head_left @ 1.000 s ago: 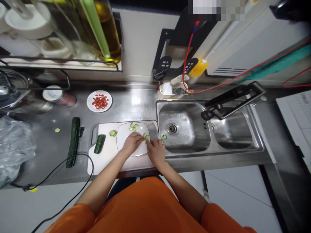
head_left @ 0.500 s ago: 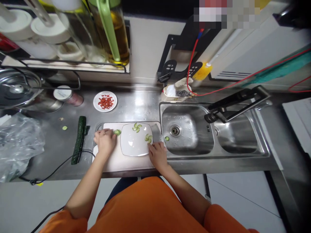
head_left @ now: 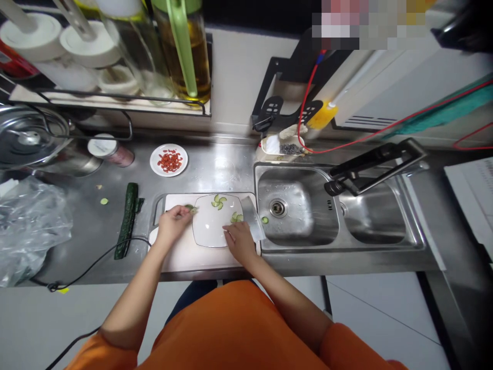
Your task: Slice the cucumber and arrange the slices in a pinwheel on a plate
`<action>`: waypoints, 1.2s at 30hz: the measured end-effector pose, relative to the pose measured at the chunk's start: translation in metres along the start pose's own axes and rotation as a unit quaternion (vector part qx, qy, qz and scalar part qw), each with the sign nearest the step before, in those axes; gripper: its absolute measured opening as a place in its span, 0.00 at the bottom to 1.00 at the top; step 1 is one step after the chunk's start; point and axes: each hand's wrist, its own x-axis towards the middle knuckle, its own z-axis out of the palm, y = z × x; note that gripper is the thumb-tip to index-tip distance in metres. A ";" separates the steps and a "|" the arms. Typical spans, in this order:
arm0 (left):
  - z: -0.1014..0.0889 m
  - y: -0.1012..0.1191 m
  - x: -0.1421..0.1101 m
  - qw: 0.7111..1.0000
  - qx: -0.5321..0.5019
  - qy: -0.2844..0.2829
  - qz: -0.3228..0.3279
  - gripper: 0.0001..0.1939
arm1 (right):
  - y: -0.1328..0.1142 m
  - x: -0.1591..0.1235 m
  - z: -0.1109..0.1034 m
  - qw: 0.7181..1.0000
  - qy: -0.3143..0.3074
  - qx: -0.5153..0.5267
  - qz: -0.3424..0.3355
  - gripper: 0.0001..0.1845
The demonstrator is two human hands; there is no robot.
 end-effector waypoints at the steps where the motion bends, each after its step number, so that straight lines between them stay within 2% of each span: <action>1: 0.002 0.003 -0.003 0.999 -0.043 -0.032 0.002 0.14 | -0.001 0.005 0.002 0.999 0.011 0.031 0.002 0.12; 4: 0.013 0.014 -0.013 0.981 -0.143 -0.130 -0.002 0.16 | -0.006 0.020 0.008 0.994 0.038 0.098 0.021 0.14; 7: 0.027 0.023 -0.020 0.958 -0.201 -0.204 -0.002 0.16 | -0.009 0.029 0.008 0.991 0.018 0.125 0.037 0.13; 9: 0.034 0.025 -0.023 0.946 -0.226 -0.232 -0.003 0.15 | -0.010 0.030 0.007 0.989 -0.003 0.129 0.071 0.09; 12: 0.041 0.024 -0.025 0.943 -0.227 -0.241 -0.023 0.15 | -0.009 0.029 0.003 0.982 -0.030 0.136 0.126 0.07; 18: 0.043 0.028 -0.031 0.941 -0.209 -0.252 -0.081 0.16 | -0.008 0.026 -0.001 0.973 -0.056 0.158 0.161 0.07; 22: 0.045 0.028 -0.033 0.948 -0.208 -0.231 -0.067 0.15 | -0.005 0.024 0.003 0.964 -0.051 0.171 0.196 0.07; 25: 0.050 0.022 -0.034 0.965 -0.172 -0.197 -0.023 0.14 | -0.002 0.020 0.007 0.959 -0.054 0.169 0.221 0.07; 29: 0.059 0.012 -0.038 0.980 -0.098 -0.147 0.086 0.09 | 0.002 0.015 0.014 0.964 -0.072 0.117 0.229 0.07; 33: 0.065 0.006 -0.043 0.972 -0.005 -0.124 0.198 0.07 | 0.004 0.010 0.021 0.975 -0.090 0.024 0.201 0.07; 36: 0.065 0.003 -0.044 0.959 0.048 -0.130 0.247 0.07 | 0.003 0.006 0.026 0.980 -0.097 -0.048 0.169 0.07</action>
